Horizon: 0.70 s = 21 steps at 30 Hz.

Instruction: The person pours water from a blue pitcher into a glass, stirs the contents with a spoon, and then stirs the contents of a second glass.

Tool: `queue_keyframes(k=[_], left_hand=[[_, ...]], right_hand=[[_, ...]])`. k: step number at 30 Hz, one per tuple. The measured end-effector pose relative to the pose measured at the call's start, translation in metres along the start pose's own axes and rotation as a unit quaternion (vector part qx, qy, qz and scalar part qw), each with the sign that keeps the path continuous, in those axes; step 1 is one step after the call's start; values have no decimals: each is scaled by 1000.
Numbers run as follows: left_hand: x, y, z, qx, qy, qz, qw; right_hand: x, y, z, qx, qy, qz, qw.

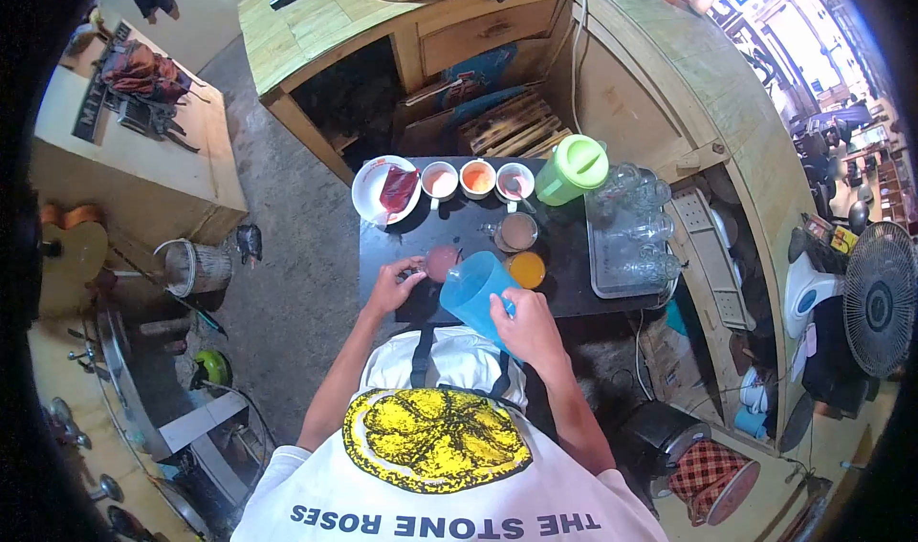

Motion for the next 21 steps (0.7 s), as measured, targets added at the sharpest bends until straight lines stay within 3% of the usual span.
queue_keyframes(k=[17, 21], left_hand=[[-2, -4, -7, -8, 30, -31, 999], [-3, -6, -9, -10, -15, -18, 1000]], right_hand=[[8, 10, -16, -43, 0, -4, 999], [7, 11, -16, -45, 7, -3, 999]])
Point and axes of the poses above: each hand's wrist, its own x-axis towards the middle knuckle, its own y-axis out of the palm, z = x × y, the point moved 10 cm from there along x, towards the middle knuckle, and after that the axes turned 12 degrees about x, right-handed, at the moved point
